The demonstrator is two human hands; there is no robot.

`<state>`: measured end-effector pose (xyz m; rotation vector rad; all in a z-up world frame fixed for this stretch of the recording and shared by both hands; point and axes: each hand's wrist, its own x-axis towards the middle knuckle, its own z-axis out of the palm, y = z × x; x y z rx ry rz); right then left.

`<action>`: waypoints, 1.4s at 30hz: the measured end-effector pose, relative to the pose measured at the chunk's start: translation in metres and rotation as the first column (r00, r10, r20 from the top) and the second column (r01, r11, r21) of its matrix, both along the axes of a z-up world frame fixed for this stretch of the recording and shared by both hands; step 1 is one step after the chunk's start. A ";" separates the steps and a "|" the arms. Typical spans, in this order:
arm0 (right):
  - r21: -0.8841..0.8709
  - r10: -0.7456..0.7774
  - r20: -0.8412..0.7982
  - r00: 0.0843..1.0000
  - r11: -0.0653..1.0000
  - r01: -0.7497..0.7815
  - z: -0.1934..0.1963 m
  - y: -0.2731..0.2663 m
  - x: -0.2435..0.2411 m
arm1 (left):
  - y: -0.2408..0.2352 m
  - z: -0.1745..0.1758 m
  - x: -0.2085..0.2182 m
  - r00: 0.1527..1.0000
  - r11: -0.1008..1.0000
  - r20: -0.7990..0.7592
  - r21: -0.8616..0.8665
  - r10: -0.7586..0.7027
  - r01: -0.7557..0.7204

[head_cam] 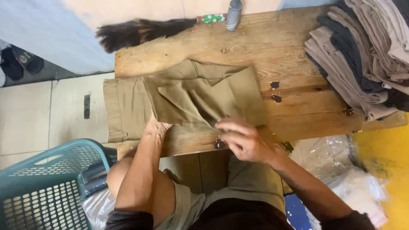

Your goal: The person uses a lint roller to clean a pair of khaki pants laid out on a wooden table. They roll the tool over the fabric to remove lint and then fold the pants.

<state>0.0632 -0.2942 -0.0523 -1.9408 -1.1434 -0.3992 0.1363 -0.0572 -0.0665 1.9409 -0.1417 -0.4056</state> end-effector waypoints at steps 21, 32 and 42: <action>0.621 -0.377 -0.686 0.622 0.142 0.771 0.098 0.040 0.123 | 0.100 -0.124 -0.009 0.989 0.924 -0.096 -0.356 0.113 -0.140; 0.039 -0.406 -0.117 0.906 0.910 0.413 0.051 0.155 0.060 | 0.133 -0.103 -0.008 0.972 0.809 -0.132 -0.539 0.193 -0.234; 0.476 -0.196 -0.192 0.961 0.838 0.266 0.017 0.167 0.061 | 0.141 -0.111 -0.033 0.958 0.679 -0.202 -0.675 0.205 -0.288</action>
